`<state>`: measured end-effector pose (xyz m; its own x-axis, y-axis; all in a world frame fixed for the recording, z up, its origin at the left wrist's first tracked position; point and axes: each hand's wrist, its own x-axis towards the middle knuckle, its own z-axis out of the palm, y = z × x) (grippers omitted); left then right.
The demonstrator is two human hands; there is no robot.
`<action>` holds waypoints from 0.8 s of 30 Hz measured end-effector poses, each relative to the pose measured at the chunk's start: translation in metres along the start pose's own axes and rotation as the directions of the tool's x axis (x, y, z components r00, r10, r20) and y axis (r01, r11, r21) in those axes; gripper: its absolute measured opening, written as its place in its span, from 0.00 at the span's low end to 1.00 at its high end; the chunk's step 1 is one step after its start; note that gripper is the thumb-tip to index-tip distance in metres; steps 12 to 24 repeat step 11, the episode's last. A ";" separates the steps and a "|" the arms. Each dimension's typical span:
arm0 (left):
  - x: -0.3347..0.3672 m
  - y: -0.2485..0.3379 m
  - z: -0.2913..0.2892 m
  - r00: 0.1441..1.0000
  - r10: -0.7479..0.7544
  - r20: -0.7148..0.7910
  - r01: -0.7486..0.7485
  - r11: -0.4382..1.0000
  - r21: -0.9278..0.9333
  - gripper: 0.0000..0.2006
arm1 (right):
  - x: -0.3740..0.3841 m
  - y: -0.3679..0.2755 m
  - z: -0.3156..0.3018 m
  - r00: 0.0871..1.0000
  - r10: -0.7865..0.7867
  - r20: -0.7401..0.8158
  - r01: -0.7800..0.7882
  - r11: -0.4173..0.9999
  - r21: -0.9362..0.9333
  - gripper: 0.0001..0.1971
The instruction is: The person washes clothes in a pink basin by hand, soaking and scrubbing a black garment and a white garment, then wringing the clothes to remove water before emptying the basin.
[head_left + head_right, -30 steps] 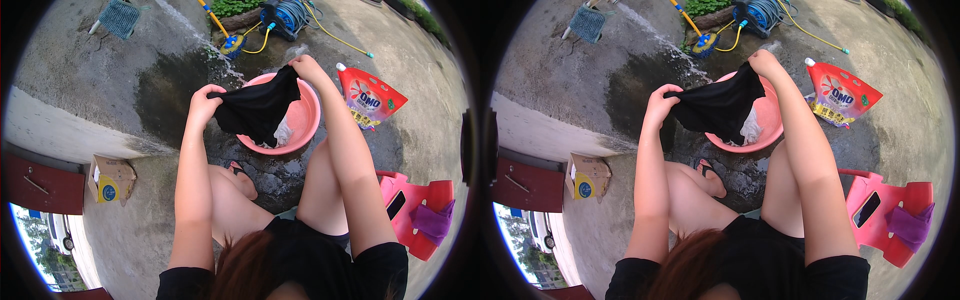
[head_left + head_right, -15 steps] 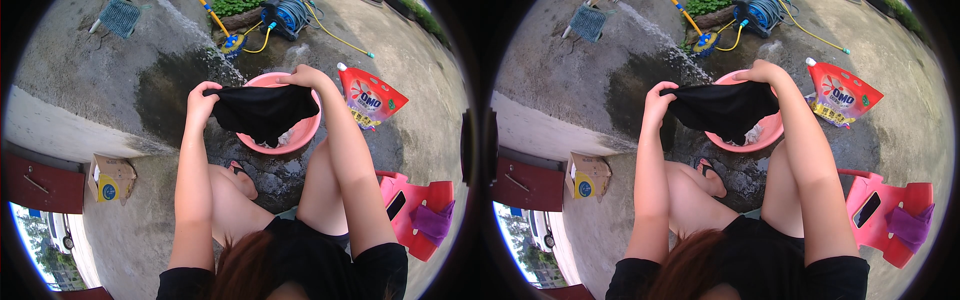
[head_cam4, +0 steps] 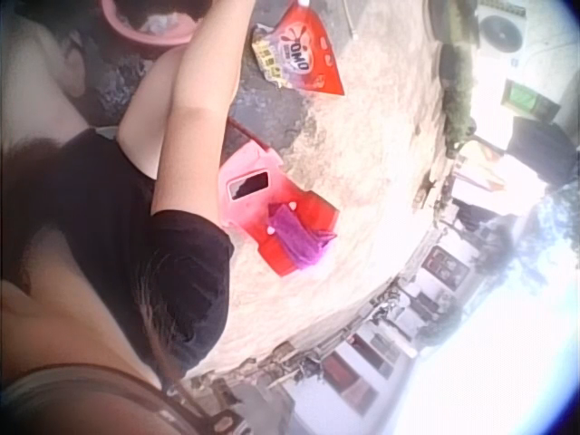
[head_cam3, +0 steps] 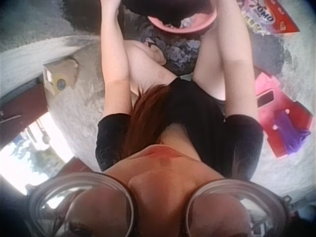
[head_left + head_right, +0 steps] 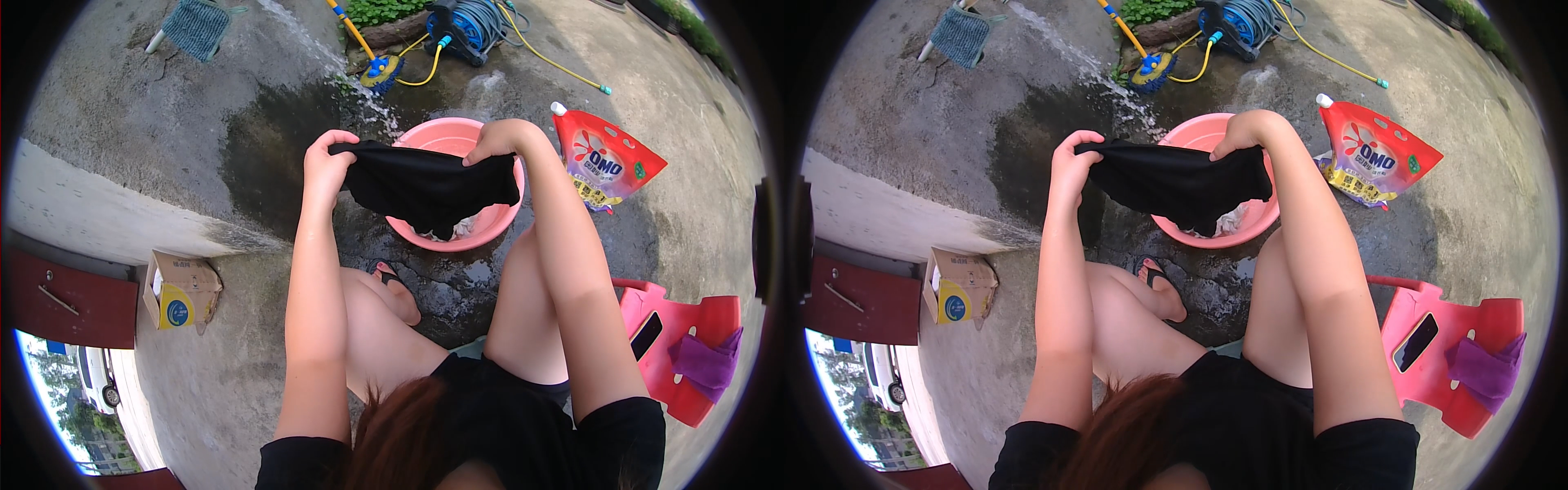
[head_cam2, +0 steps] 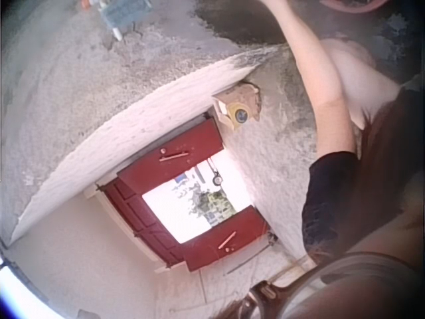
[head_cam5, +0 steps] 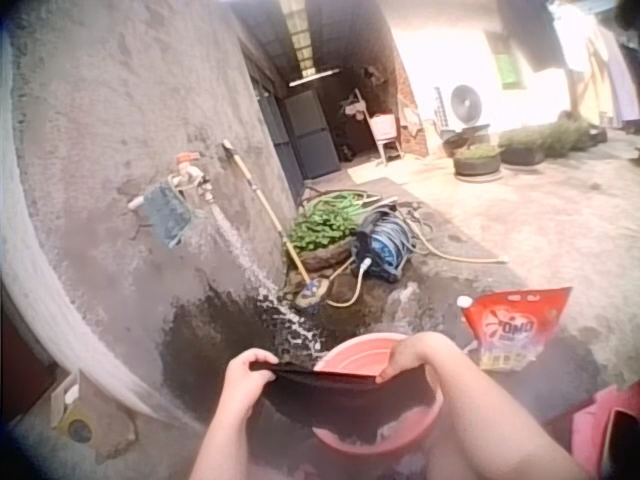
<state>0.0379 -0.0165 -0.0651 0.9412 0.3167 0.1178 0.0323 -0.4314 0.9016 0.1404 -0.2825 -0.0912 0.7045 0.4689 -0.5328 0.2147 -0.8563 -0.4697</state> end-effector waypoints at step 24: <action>0.003 -0.006 0.000 1.000 0.017 0.024 -0.017 1.000 0.022 0.13 | 0.011 0.007 -0.005 0.940 -0.047 -0.338 0.081 0.993 0.087 0.27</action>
